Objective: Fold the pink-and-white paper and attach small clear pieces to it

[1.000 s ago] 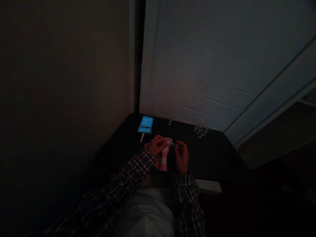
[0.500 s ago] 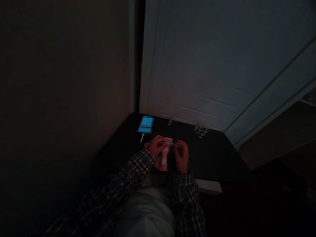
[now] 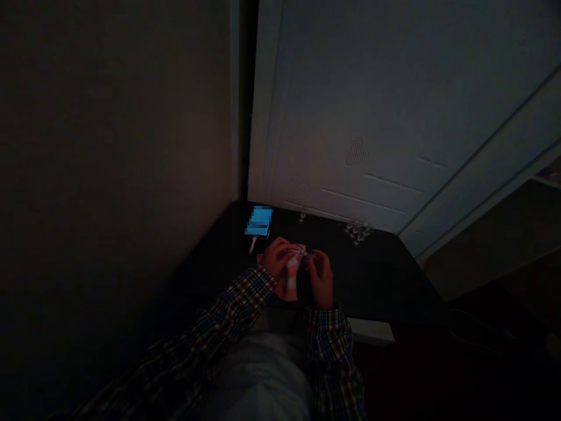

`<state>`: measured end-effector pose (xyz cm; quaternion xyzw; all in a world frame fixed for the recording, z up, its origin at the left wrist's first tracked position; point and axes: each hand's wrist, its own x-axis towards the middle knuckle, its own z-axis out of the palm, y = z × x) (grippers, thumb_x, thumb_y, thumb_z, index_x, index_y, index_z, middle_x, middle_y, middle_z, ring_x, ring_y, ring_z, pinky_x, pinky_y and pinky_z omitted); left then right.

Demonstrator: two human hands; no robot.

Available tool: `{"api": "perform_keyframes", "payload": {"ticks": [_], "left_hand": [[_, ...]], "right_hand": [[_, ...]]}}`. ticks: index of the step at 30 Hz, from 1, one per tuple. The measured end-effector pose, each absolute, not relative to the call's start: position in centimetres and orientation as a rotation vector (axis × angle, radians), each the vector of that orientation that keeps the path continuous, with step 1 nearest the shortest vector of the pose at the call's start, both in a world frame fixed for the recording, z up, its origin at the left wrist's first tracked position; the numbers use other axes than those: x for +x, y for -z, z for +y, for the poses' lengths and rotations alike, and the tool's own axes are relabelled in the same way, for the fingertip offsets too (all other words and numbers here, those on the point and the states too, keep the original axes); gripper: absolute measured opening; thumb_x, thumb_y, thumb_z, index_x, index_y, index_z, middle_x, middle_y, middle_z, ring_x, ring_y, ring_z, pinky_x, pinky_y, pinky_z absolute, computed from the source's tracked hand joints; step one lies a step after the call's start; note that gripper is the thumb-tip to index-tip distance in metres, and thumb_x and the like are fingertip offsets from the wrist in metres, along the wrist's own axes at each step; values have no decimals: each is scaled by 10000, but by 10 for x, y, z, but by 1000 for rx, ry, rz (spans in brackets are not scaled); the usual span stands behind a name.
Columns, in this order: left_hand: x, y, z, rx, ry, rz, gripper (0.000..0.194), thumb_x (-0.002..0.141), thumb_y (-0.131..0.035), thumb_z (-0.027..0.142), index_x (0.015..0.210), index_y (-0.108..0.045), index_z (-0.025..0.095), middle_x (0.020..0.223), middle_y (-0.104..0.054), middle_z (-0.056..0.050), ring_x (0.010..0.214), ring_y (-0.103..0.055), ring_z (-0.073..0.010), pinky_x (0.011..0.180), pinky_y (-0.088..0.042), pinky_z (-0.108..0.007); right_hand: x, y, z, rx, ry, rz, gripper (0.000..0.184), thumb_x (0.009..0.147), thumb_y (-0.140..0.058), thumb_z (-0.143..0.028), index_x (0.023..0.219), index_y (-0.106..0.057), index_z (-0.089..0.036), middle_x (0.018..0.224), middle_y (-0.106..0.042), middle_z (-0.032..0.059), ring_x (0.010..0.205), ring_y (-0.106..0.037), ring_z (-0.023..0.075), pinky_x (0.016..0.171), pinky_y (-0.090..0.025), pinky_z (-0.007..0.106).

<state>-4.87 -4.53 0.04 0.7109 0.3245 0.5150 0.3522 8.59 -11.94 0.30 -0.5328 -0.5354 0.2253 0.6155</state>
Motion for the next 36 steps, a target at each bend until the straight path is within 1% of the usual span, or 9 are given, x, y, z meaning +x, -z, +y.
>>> {"api": "perform_keyframes", "payload": {"ticks": [4,10,12,17,19,22,27,33,36], "left_hand": [[-49,-4,-48,1845,-1358,901,183,767,-514,298,839,-652,203,879,-491,-23,823,-518,-138,721,-473,-270],[-48,-1,-46,1862,-1317,837,160,746,-545,285,834,-659,215,869,-501,-24,836,-527,-145,748,-471,-287],[-47,0,-44,1861,-1311,802,157,743,-551,282,834,-659,214,865,-507,-28,837,-531,-146,766,-467,-295],[-47,6,-42,1785,-1306,768,178,741,-553,308,851,-650,208,886,-504,-38,846,-538,-149,734,-480,-286],[-47,8,-41,1775,-1305,758,183,733,-563,313,854,-649,207,890,-509,-40,842,-540,-149,728,-482,-285],[-47,10,-40,1796,-1281,757,192,727,-570,316,864,-649,208,903,-514,-44,836,-543,-150,725,-481,-289],[-47,9,-41,1811,-1290,783,173,730,-565,301,841,-654,202,886,-512,-43,835,-540,-149,722,-480,-289],[-48,3,-45,1817,-1274,791,164,720,-573,287,836,-656,207,883,-523,-41,845,-539,-153,748,-480,-307],[-48,0,-46,1806,-1265,786,152,718,-572,282,818,-656,205,874,-521,-39,836,-543,-151,735,-485,-301]], "right_hand": [[87,-1,-119,-1263,-538,-1257,295,792,-496,-333,1050,-494,-191,843,-613,27,758,-582,133,703,-457,270],[90,-2,-121,-1304,-514,-1216,267,818,-441,-360,1001,-516,-182,706,-588,-1,607,-550,112,590,-434,233],[90,-2,-121,-1310,-496,-1210,270,813,-449,-356,1013,-515,-186,742,-595,6,616,-548,113,594,-433,235],[90,-3,-121,-1257,-481,-1251,283,800,-475,-301,1064,-497,-200,943,-591,40,803,-560,138,692,-443,255],[90,-4,-120,-1246,-475,-1273,277,795,-475,-269,1062,-502,-201,978,-581,44,823,-554,142,696,-444,258],[91,-4,-120,-1244,-465,-1286,251,789,-472,-243,1031,-520,-199,994,-576,43,806,-552,140,681,-448,258],[90,-6,-121,-1244,-457,-1276,251,799,-476,-271,1035,-522,-200,1037,-569,47,836,-552,144,722,-444,272],[90,-4,-122,-1217,-485,-1235,230,821,-442,-315,972,-552,-180,931,-601,45,778,-570,142,716,-446,284],[90,-3,-120,-1203,-479,-1243,212,819,-446,-311,943,-558,-180,960,-597,53,856,-564,157,766,-439,300]]}}
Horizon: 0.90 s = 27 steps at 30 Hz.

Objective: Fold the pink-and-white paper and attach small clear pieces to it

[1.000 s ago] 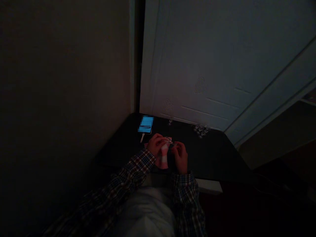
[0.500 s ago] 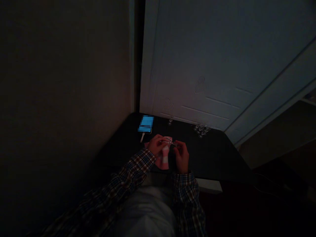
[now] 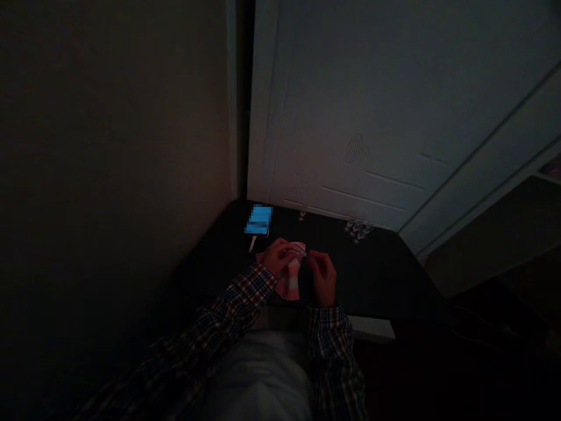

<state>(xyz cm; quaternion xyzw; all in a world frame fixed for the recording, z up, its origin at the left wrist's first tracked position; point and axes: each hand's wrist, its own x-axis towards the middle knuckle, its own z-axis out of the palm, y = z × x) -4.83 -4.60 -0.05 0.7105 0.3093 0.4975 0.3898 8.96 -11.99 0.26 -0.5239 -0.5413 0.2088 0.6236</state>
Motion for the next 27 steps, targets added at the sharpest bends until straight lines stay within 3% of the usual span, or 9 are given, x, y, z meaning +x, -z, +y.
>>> {"api": "perform_keyframes", "payload": {"ticks": [4,13,19,27], "left_hand": [[-48,2,-45,1797,-1286,822,148,717,-571,280,812,-652,201,872,-524,-40,828,-543,-150,703,-487,-285],[-48,8,-40,1826,-1317,857,171,725,-559,312,823,-650,204,884,-522,-35,846,-534,-152,734,-477,-292],[-47,4,-43,1800,-1300,799,171,728,-559,322,817,-653,211,887,-512,-32,848,-537,-153,764,-475,-308],[-46,7,-41,1642,-1291,719,167,688,-606,314,793,-647,189,887,-506,-37,846,-550,-154,754,-484,-312]], "right_hand": [[89,-3,-120,-1175,-466,-1282,185,820,-441,-292,905,-563,-182,1021,-583,62,965,-532,168,829,-417,311],[88,-4,-120,-1189,-515,-1214,262,828,-427,-315,1053,-485,-194,1031,-576,60,897,-559,152,734,-462,280],[92,2,-117,-1281,-543,-1213,251,834,-396,-353,974,-520,-185,809,-596,21,708,-567,130,621,-464,251],[90,-1,-119,-1232,-484,-1233,234,798,-464,-296,1000,-515,-189,966,-577,48,854,-550,145,749,-442,279]]}}
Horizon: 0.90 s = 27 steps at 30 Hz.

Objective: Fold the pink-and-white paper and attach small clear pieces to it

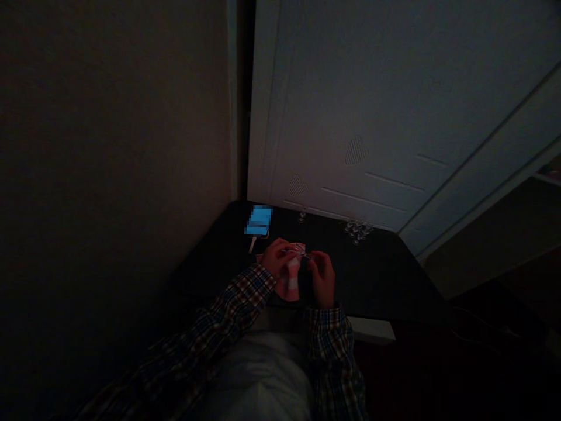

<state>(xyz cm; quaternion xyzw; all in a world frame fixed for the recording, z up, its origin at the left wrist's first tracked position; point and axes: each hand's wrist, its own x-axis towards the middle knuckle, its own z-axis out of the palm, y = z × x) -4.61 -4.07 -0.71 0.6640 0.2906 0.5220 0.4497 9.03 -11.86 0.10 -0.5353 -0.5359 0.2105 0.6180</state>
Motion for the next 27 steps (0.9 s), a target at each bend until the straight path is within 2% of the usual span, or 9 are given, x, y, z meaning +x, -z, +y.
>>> {"api": "perform_keyframes", "payload": {"ticks": [7,13,16,21,27], "left_hand": [[-47,4,-41,1630,-1255,735,177,676,-615,320,776,-647,177,869,-518,-41,825,-553,-154,766,-481,-332],[-48,2,-43,1648,-1275,743,192,674,-617,346,783,-657,193,868,-520,-40,842,-551,-162,758,-487,-327],[-48,0,-45,1681,-1262,725,179,684,-611,339,784,-663,200,870,-513,-37,835,-550,-154,765,-485,-319],[-48,1,-45,1656,-1268,758,186,667,-625,347,767,-667,197,860,-520,-37,826,-550,-157,756,-491,-326],[-47,2,-43,1611,-1245,738,205,655,-635,338,795,-665,192,879,-528,-43,859,-555,-167,780,-485,-337]], "right_hand": [[89,-5,-122,-1197,-442,-1297,230,783,-470,-239,999,-521,-180,986,-557,57,917,-522,155,775,-433,286],[88,-5,-120,-1201,-460,-1269,258,798,-470,-285,1036,-499,-189,1024,-556,62,938,-526,157,773,-441,284],[88,-2,-119,-1251,-488,-1219,255,830,-416,-335,1024,-500,-192,952,-582,48,833,-557,140,705,-451,265],[89,1,-118,-1299,-570,-1236,331,875,-282,-385,916,-546,-189,650,-568,-9,560,-520,106,552,-419,221],[90,1,-120,-1315,-533,-1217,267,846,-376,-382,953,-529,-190,645,-555,-21,566,-518,103,542,-410,210]]}}
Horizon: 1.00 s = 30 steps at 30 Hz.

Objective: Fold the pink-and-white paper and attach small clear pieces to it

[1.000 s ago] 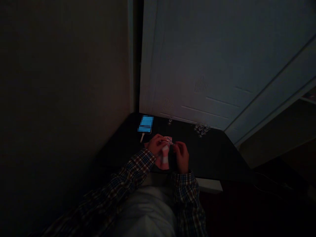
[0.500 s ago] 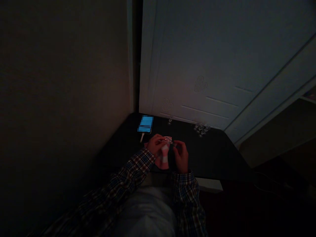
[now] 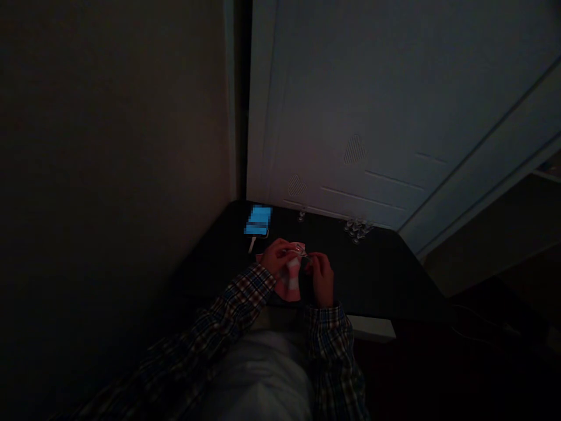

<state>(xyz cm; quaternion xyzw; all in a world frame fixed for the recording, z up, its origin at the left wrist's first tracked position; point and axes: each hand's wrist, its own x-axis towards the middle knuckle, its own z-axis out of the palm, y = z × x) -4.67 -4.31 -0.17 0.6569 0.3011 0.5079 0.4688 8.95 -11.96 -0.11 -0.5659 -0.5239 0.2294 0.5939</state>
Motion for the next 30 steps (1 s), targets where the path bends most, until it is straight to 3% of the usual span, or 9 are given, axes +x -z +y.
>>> {"api": "perform_keyframes", "payload": {"ticks": [9,30], "left_hand": [[-47,4,-41,1536,-1248,754,244,652,-624,357,813,-650,175,871,-555,-40,837,-574,-162,783,-484,-343],[-49,6,-40,1370,-1229,663,280,693,-595,323,914,-638,156,977,-632,-90,940,-570,-213,870,-417,-393]], "right_hand": [[91,4,-117,-1263,-481,-1266,255,794,-465,-296,1025,-508,-199,925,-584,34,800,-557,137,687,-442,257],[93,7,-115,-1308,-491,-1362,229,744,-493,-206,960,-570,-201,902,-609,29,783,-558,149,728,-446,280]]}}
